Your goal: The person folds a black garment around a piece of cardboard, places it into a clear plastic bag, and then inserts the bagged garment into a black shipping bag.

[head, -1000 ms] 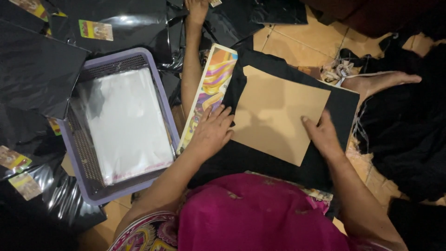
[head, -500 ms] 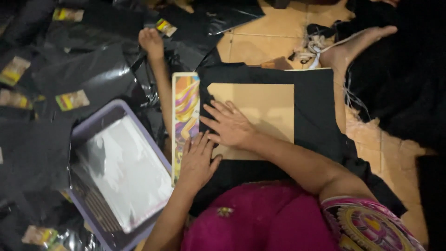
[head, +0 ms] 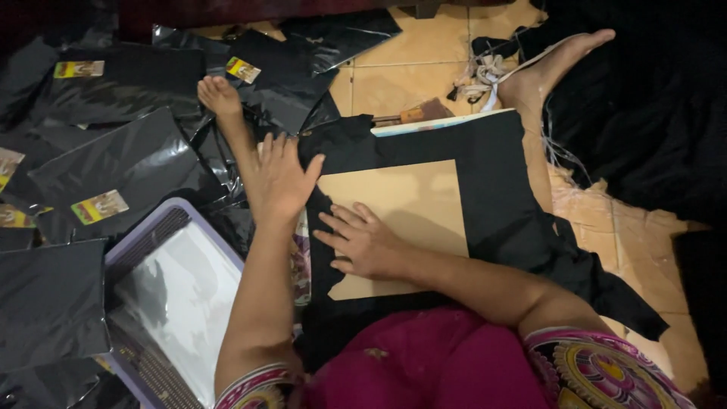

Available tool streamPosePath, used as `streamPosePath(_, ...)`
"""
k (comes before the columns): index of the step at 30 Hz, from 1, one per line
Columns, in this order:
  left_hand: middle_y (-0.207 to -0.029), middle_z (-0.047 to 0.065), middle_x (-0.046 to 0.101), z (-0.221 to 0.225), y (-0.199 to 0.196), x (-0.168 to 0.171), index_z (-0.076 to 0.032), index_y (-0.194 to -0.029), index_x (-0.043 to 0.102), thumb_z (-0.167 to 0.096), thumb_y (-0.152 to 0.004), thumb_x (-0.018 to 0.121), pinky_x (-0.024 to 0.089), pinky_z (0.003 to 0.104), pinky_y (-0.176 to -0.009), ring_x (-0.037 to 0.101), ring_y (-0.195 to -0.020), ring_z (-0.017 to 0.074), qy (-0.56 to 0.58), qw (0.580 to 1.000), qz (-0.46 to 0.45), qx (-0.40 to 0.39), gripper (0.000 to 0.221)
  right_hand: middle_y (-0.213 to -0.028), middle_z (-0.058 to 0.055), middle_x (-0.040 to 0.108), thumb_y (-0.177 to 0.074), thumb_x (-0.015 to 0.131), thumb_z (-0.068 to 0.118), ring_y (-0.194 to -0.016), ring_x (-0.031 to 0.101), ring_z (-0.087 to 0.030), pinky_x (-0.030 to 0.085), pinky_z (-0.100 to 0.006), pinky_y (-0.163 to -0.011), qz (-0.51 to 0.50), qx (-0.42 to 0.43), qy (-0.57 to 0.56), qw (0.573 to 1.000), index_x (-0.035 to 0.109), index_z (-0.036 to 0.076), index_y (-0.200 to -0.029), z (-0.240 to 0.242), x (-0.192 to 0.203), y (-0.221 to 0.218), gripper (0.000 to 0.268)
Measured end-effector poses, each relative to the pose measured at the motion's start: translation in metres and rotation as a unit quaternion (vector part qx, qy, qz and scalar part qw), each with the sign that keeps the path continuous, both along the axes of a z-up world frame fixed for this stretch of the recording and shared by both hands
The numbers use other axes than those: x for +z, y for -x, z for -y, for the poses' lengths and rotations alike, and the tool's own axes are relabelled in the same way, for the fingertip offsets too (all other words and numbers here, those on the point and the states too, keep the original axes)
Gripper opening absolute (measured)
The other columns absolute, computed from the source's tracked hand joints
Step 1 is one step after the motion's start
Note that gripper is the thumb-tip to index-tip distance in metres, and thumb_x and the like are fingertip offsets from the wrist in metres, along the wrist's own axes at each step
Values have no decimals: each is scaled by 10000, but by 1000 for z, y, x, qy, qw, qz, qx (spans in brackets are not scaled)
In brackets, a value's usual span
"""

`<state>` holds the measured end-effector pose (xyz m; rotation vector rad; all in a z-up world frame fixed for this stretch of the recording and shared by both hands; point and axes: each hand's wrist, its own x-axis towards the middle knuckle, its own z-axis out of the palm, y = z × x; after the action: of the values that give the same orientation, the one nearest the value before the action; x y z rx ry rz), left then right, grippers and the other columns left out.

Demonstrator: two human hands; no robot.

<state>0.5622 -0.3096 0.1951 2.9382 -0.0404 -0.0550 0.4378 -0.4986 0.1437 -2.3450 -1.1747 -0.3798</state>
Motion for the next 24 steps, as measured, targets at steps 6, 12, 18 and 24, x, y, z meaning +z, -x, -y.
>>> streamPosePath(6,-1226,-38,654,5,-52,-76,-237,-1148,601,-423,-940,690,383,485,-1082,474,-1370,197,0,995,96,-8,292,-1526,-178,509,-928,658,474,-1432,447,-400,277,-584,-1117,20,4,-42,999,569,163,-1446,-1,-9,0,611)
streamPosePath(12,-978,135,757,4,-34,-32,-130,-1114,618,-195,-946,697,539,479,-819,736,-915,362,75,981,179,8,196,-1531,-151,524,-876,689,489,-1448,446,-374,261,-585,-1135,-8,-13,-49,999,564,208,-1455,0,-17,1,656)
streamPosePath(18,-1100,92,672,14,34,14,-124,-1146,609,-52,-938,673,453,389,-975,630,-1151,265,382,915,124,23,229,-1529,-125,533,-838,725,506,-1460,435,-345,262,-577,-1150,30,-33,-57,997,556,229,-1457,-4,-27,-3,699)
streamPosePath(24,-1004,99,741,18,121,-8,-170,-1017,724,-45,-822,667,499,454,-948,673,-1053,343,172,971,38,-163,239,-1006,-25,680,-905,586,571,-1050,650,-257,347,-538,-1085,-25,12,-42,999,693,228,-1057,3,-75,-16,390)
